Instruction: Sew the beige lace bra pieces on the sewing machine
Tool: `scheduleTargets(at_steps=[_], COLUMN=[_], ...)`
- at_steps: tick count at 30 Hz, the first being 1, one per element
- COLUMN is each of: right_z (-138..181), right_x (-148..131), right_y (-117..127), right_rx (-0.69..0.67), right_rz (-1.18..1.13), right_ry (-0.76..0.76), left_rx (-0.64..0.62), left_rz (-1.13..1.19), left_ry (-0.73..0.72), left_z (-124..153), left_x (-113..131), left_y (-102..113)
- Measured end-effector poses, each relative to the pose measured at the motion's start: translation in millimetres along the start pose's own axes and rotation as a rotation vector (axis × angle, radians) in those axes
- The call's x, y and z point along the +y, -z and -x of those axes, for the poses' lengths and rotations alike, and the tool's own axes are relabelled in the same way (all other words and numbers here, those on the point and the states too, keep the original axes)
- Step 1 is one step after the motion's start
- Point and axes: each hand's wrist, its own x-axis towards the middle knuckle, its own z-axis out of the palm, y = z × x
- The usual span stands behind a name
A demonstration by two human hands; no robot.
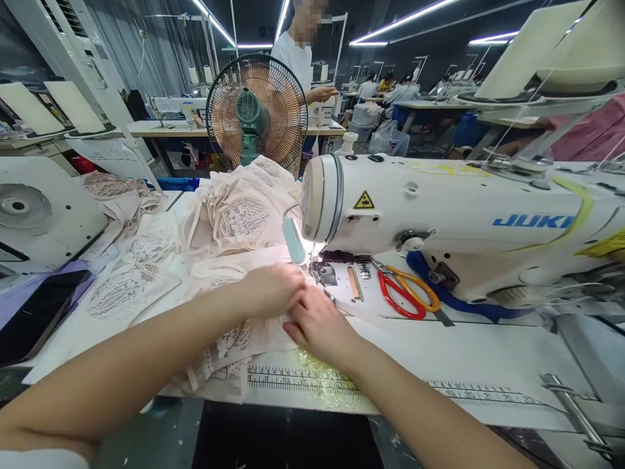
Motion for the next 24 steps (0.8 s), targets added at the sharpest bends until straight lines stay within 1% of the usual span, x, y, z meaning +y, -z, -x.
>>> scheduleTargets(at_steps=[1,3,6,8,11,14,19,24], right_z=[0.6,4.0,16.3,28.4,45.9,56.0,57.9,57.7], right_x=[-0.1,0.0,1.6,3.5,7.0,9.6,11.2,11.2], right_y=[-0.1,0.2,1.4,1.8,0.9,-1.0,-3.2,-4.8], right_rx=[0.007,0.025,0.029,0.008,-0.014,0.007,0.055,0.079], right_rz=[-0.008,-0.023,-0.019,0.02,0.092,0.122,0.123,0.125], right_ry=[-0.004,0.004,0.024,0.005,-0.026,-0.035,-0.047,-0.054], left_rx=[-0.019,0.005,0.084,0.106,0.113,0.109,0.144,0.143], left_rz=[0.01,0.02,-0.013,-0.061,-0.124,-0.141,-0.138,-0.154], left_ry=[-0.065,-0.133,-0.159,-0.188,-0.22,-0.229,-0.238,-0.249], left_z=[5.4,10.5,8.6,5.1,0.3,-3.6,-8.4,-9.7], left_x=[0.1,-3.5,-13.8,-19.6,-24.4,-26.5,-29.3,-29.5], left_y=[-6.7,-21.4,-39.5,-46.0,-48.5,-47.3,-45.8,-44.3])
